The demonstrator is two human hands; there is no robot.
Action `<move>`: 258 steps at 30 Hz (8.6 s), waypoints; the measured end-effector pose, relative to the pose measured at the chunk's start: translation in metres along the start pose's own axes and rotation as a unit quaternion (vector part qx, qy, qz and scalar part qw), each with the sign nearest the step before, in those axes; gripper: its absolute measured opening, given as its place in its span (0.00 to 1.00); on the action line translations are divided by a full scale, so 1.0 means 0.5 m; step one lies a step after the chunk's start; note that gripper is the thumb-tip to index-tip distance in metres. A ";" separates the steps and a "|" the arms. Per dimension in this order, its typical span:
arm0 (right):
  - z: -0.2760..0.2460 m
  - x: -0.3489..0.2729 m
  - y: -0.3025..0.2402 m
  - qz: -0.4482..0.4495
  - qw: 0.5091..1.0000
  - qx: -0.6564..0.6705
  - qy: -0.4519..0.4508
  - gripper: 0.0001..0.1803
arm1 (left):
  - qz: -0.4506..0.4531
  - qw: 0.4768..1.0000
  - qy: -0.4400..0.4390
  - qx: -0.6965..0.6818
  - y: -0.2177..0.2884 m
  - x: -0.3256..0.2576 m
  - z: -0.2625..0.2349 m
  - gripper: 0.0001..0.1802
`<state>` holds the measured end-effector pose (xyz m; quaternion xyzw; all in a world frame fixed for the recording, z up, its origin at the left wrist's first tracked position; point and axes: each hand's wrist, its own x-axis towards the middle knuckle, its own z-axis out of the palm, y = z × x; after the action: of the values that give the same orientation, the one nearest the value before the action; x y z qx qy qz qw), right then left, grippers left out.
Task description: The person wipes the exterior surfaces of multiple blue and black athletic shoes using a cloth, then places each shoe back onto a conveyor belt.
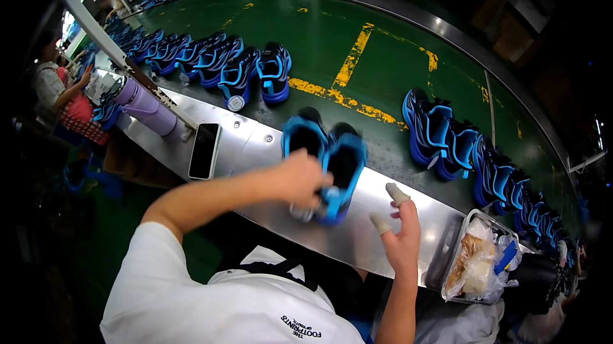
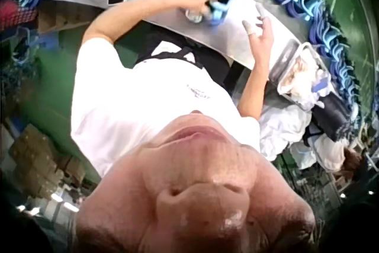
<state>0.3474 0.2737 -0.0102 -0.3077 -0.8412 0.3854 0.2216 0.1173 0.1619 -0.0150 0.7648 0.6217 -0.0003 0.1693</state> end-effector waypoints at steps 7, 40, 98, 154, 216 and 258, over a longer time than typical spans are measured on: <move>0.075 0.001 -0.053 -0.119 0.988 -0.088 -0.037 0.31 | -0.006 0.953 0.182 -0.242 0.109 -0.126 0.098 0.20; 0.029 -0.079 -0.020 -0.148 0.971 -0.188 -0.021 0.29 | -0.054 0.932 0.349 -0.084 0.111 -0.048 0.138 0.18; -0.104 -0.087 0.032 -0.128 0.975 -0.114 -0.139 0.16 | -0.082 0.901 0.343 -0.254 0.202 0.040 0.095 0.18; -0.134 -0.094 0.120 -0.079 0.990 0.047 -0.106 0.23 | -0.210 0.516 -0.016 -0.830 0.340 0.119 0.103 0.14; -0.110 -0.066 0.157 -0.087 0.970 0.189 -0.130 0.29 | -0.244 0.443 0.033 -0.862 0.340 0.108 0.113 0.14; -0.095 -0.048 0.103 0.027 0.988 0.142 -0.050 0.14 | -0.085 0.850 0.124 -0.505 0.129 0.049 0.065 0.23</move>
<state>0.4113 0.3079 -0.0253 -0.2764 -0.7791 0.5218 0.2105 0.1910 0.1659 -0.0340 0.5118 0.6145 0.3937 0.4532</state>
